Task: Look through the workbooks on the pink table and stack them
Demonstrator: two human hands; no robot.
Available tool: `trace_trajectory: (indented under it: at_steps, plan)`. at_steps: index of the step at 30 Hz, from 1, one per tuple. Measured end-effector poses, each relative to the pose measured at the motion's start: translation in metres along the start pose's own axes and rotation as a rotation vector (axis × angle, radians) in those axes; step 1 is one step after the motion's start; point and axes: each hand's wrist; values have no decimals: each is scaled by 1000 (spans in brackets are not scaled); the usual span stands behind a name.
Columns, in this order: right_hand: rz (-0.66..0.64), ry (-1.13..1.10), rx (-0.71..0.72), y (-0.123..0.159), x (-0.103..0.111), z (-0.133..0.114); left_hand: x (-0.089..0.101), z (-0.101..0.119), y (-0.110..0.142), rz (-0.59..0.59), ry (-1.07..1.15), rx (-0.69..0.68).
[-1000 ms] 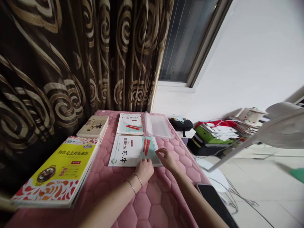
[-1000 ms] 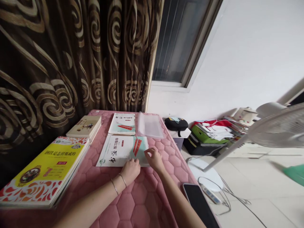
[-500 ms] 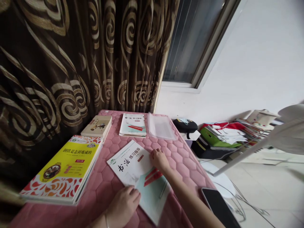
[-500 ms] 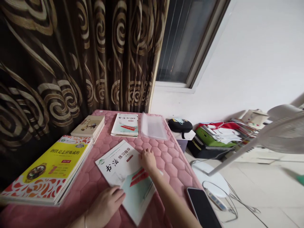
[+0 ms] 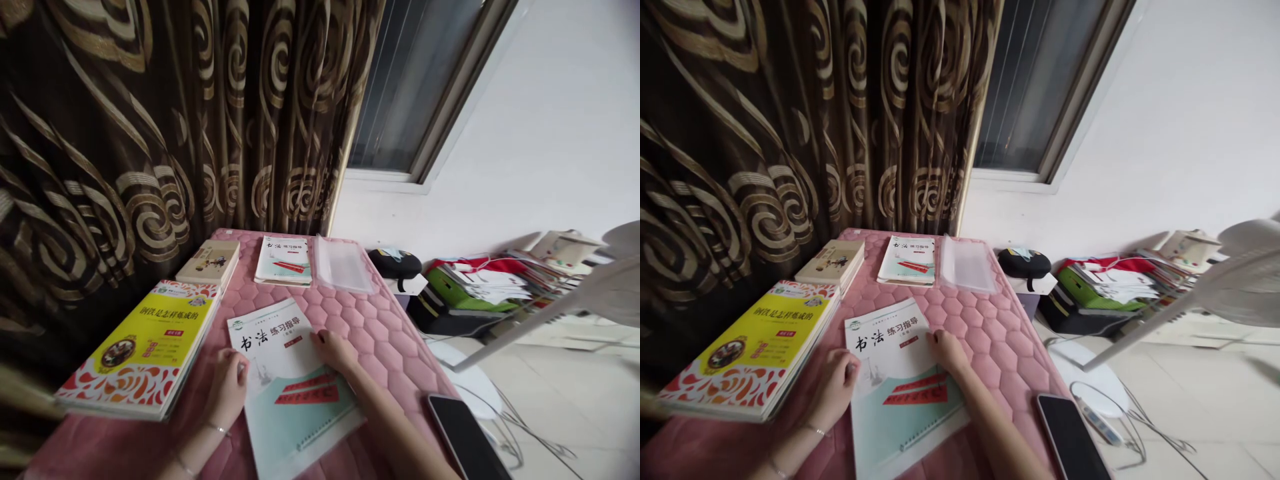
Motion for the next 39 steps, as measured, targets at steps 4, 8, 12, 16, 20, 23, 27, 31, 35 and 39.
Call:
trace_trajectory:
  at_steps: [4,8,12,16,20,23,27,31,35,39]
  plan:
    - [38,-84,20,13,-6,13,-19,-1,-23,52,80,104]
    - [113,-147,-27,14,-4,25,-43,7,-59,41,140,207]
    - [157,-155,-125,1,-3,31,-64,12,-96,10,120,275]
    - [134,-126,-152,-10,-8,33,-70,11,-108,-18,77,344]
    - [115,-149,-148,-9,-9,34,-63,10,-95,-74,59,371]
    - [97,-185,-143,0,-7,36,-54,12,-77,-134,79,363]
    - [81,-244,-135,14,-7,38,-46,11,-61,-187,160,349]
    - [104,-348,-125,16,-8,37,-47,7,-68,-156,246,396]
    - [94,-421,-147,2,-9,34,-54,4,-88,-138,234,419]
    - [99,-421,-175,-14,-9,30,-62,3,-100,-137,189,440]
Point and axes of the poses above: each hand's wrist, its own y-axis away from the middle knuckle, its own x-axis out of the back of the hand, z = x × y, and after that the axes turned 4 degrees about z, right-handed
